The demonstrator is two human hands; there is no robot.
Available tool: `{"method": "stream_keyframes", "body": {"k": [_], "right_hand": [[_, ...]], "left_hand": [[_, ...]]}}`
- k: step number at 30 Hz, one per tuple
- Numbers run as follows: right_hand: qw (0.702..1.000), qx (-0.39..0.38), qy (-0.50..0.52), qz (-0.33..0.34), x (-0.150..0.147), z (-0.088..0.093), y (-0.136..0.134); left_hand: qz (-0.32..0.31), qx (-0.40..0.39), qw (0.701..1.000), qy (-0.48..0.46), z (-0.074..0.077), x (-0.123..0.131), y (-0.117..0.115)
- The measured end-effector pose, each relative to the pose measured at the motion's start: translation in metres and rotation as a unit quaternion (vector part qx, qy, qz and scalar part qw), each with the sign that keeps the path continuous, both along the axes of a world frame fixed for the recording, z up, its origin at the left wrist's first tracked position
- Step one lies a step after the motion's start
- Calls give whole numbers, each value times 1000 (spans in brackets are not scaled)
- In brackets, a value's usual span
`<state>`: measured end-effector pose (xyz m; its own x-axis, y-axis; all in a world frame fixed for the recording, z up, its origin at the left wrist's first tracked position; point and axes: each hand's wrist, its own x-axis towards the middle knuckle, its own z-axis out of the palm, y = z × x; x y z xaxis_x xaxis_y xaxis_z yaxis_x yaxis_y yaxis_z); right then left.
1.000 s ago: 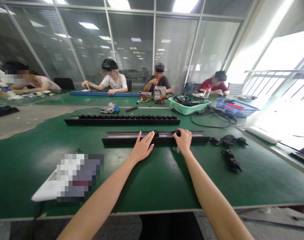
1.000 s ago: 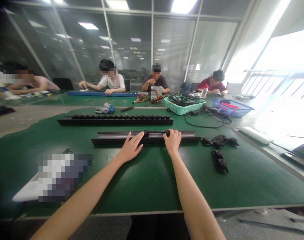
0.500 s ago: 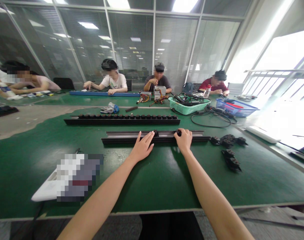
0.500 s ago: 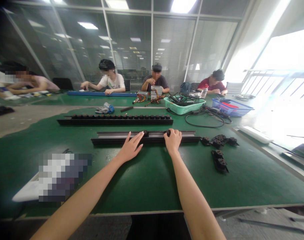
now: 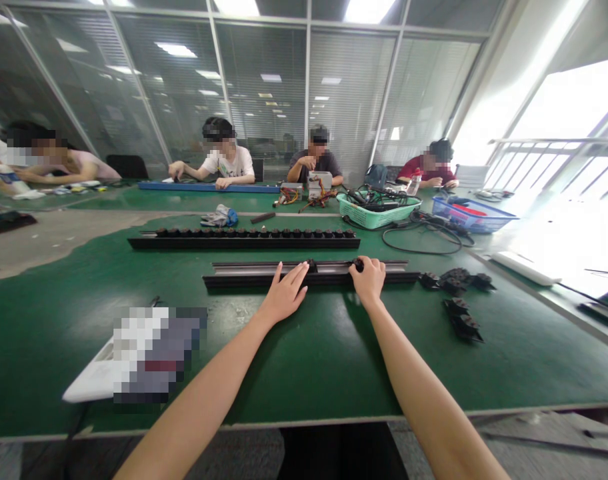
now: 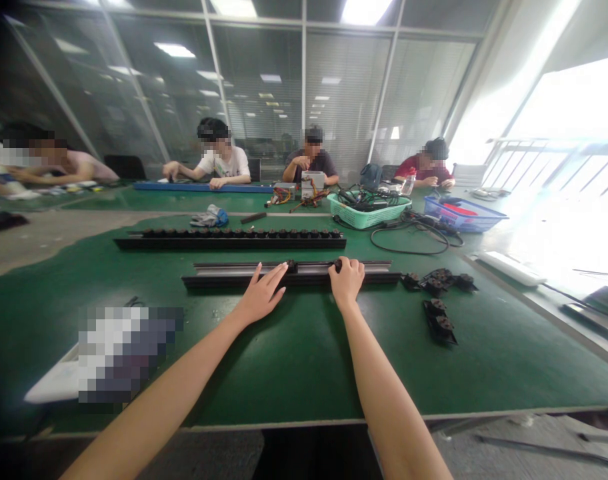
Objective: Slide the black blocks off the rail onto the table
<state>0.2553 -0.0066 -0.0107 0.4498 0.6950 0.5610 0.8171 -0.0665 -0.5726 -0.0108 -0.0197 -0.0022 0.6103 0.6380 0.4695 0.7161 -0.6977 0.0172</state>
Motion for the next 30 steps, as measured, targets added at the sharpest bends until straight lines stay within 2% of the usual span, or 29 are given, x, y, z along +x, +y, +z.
{"method": "stream_keyframes", "body": {"k": [30], "right_hand": [[999, -33, -15, -23, 2, 3, -2]], "left_hand": [[3, -1, 1000, 4, -1, 0, 1]]}}
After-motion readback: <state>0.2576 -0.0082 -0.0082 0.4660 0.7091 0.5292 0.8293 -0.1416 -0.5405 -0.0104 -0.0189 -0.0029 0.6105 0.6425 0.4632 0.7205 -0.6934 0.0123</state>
